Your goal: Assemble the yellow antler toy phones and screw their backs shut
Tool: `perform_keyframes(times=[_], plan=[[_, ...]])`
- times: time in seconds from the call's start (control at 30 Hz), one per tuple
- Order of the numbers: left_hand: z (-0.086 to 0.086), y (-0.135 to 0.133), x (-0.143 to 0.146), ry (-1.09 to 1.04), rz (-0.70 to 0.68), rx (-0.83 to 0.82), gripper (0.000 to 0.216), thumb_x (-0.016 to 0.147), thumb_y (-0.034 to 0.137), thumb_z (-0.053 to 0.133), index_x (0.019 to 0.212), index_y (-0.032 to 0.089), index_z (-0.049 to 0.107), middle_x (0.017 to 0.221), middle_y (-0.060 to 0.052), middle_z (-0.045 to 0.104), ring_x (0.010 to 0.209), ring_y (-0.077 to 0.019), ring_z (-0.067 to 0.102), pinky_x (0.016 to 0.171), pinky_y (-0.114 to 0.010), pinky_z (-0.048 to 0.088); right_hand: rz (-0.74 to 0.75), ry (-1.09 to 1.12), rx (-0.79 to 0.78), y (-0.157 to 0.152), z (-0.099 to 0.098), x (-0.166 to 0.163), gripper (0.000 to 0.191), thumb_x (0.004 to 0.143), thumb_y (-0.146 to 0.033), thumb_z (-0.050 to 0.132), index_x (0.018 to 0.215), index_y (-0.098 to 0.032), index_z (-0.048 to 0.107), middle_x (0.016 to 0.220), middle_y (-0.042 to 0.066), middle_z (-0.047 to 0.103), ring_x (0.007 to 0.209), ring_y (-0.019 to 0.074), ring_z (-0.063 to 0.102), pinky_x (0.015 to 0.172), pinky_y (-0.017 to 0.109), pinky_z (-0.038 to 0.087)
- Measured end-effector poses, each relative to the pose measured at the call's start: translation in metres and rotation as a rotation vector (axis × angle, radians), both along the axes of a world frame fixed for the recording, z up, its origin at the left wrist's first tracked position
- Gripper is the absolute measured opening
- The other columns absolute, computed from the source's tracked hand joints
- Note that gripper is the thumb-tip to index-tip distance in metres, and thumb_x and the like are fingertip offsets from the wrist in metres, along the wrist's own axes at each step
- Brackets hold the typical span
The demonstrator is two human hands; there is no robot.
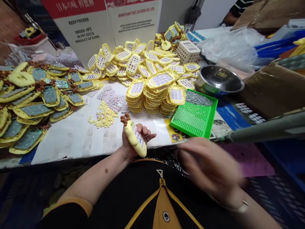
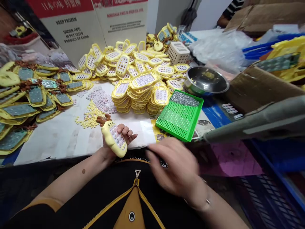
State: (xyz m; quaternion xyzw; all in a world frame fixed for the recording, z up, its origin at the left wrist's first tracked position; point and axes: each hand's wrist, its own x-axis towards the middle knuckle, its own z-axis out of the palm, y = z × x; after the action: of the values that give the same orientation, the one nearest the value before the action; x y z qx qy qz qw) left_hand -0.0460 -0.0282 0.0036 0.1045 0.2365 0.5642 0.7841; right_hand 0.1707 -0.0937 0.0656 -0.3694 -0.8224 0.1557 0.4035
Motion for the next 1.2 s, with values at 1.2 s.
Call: perform_keyframes(times=[1.2], plan=[[0.017,0.006,-0.041,0.7,0.291,0.13,0.042,0.055,0.029,0.089,0.088,0.016,0.067,0.094,-0.009,0.074,0.087,-0.022,0.068,0.083,-0.032,0.051,0.318,0.492,-0.836,0.099,-0.09,-0.114,0.052,0.076,-0.058,0.068,0.108,-0.017,0.068,0.105,0.015,0.075,0.094,0.0285,0.07,0.084,0.042,0.058]])
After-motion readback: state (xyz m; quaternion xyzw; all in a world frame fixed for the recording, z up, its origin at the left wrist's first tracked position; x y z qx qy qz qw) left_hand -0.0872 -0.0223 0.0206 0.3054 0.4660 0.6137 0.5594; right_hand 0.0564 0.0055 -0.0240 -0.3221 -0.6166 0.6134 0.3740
